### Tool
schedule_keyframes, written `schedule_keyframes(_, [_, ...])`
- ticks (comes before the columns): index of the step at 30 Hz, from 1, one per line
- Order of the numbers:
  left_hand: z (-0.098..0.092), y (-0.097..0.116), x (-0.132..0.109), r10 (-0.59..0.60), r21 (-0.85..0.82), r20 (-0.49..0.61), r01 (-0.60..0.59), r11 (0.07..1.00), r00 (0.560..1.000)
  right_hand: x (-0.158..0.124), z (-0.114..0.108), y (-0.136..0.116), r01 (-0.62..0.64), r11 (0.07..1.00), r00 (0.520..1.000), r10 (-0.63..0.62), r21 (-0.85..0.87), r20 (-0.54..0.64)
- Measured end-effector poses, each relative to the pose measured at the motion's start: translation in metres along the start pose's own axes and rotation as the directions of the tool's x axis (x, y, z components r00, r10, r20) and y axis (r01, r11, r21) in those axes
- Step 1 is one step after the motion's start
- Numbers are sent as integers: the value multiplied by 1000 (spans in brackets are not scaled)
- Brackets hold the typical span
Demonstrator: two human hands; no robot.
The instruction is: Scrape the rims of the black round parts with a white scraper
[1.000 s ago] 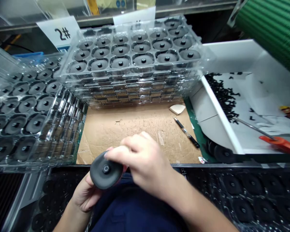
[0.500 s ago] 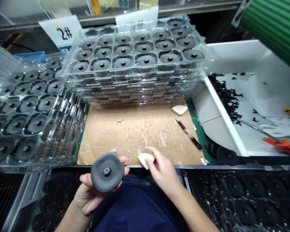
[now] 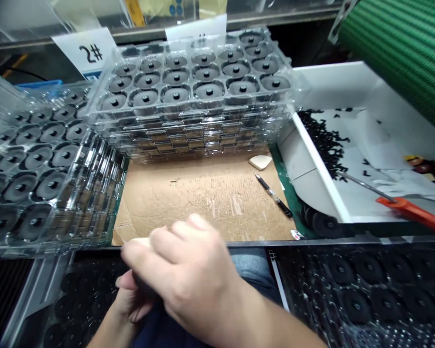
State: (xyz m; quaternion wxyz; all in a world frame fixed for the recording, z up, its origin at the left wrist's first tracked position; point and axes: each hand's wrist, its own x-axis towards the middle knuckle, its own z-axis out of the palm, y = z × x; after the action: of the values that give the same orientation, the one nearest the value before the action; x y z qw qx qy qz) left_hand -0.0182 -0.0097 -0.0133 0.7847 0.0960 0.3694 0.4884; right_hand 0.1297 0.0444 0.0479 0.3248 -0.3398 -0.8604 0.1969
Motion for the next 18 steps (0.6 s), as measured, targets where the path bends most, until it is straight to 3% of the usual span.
schedule_keyframes(2, [3,2,2,54,-2,-5,-54,999,999,-1,6,-3,9,999,995,-4,50,-99])
schedule_keyframes(4, [4,4,4,160,-19,10,-160,987,987,-6,7,-8,-114,993,984,118,36,-132])
schedule_keyframes(7, [3,6,5,235,-75,57,-230,970,970,-22,1,-12,-258,949,966,257,183,32])
schedule_keyframes(9, [4,7,4,220,-106,74,-212,972,973,-34,-4,-9,-332,857,943,287,393,171])
schedule_keyframes(11, [6,8,4,197,-118,82,-187,975,977,-46,-3,0,-445,751,895,392,488,214])
schedule_keyframes(15, [8,11,2,149,-122,98,-137,983,984,-59,2,22,-646,644,737,666,410,115])
schedule_keyframes(18, [8,9,0,128,-127,112,-114,985,985,-53,-4,23,-629,696,731,681,346,-39])
